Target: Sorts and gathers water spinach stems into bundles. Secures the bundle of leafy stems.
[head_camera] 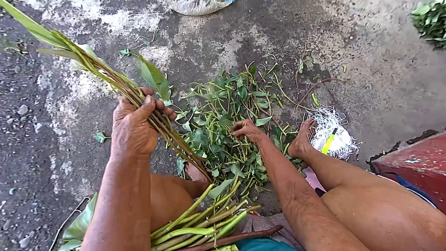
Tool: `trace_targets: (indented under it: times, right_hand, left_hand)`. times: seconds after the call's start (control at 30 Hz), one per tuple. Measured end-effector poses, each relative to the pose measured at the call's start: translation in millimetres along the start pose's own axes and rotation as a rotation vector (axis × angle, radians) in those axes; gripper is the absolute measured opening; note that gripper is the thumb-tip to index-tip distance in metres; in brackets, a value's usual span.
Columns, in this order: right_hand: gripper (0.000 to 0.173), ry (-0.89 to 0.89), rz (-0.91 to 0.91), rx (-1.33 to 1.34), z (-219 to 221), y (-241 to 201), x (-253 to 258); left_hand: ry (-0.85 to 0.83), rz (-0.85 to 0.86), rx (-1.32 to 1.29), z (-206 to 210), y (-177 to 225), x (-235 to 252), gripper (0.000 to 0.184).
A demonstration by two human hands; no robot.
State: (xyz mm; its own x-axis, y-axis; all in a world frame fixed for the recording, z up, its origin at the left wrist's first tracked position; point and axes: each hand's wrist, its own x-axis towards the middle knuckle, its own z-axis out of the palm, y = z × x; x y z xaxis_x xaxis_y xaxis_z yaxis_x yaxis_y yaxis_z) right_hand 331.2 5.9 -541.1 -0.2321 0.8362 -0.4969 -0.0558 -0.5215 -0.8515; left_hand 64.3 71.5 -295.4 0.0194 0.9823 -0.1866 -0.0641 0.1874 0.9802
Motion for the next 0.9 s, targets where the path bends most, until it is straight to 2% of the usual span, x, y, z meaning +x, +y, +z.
trace_targets:
  times: [0.17, 0.3, 0.43, 0.6, 0.73, 0.9]
  right_hand:
    - [0.012, -0.028, -0.179, 0.098, 10.7, -31.7, -6.2]
    - [0.012, -0.132, -0.344, 0.137, 21.4, -52.9, -7.6]
    - [0.010, -0.257, -0.525, 0.091, 31.1, -73.5, -10.7]
    - [0.011, -0.318, -0.664, 0.026, 36.7, -89.0, -17.5]
    - [0.011, -0.336, -0.747, -0.063, 36.1, -96.9, -22.7]
    - [0.012, -0.368, -0.705, -0.191, 32.9, -96.4, -22.6]
  left_hand:
    - [0.062, -0.044, -0.066, -2.1, -1.6, 3.1, 0.015]
    - [0.123, -0.135, -0.143, 0.2, -1.1, 5.9, 0.014]
    - [0.211, -0.207, -0.185, 0.9, -1.9, 10.0, 0.014]
    - [0.343, -0.248, -0.216, -1.0, -1.8, 12.7, 0.014]
    - [0.305, -0.302, -0.197, -1.8, -1.3, 11.0, 0.015]
    - [0.125, -0.330, -0.235, -2.6, 1.8, 8.6, 0.019]
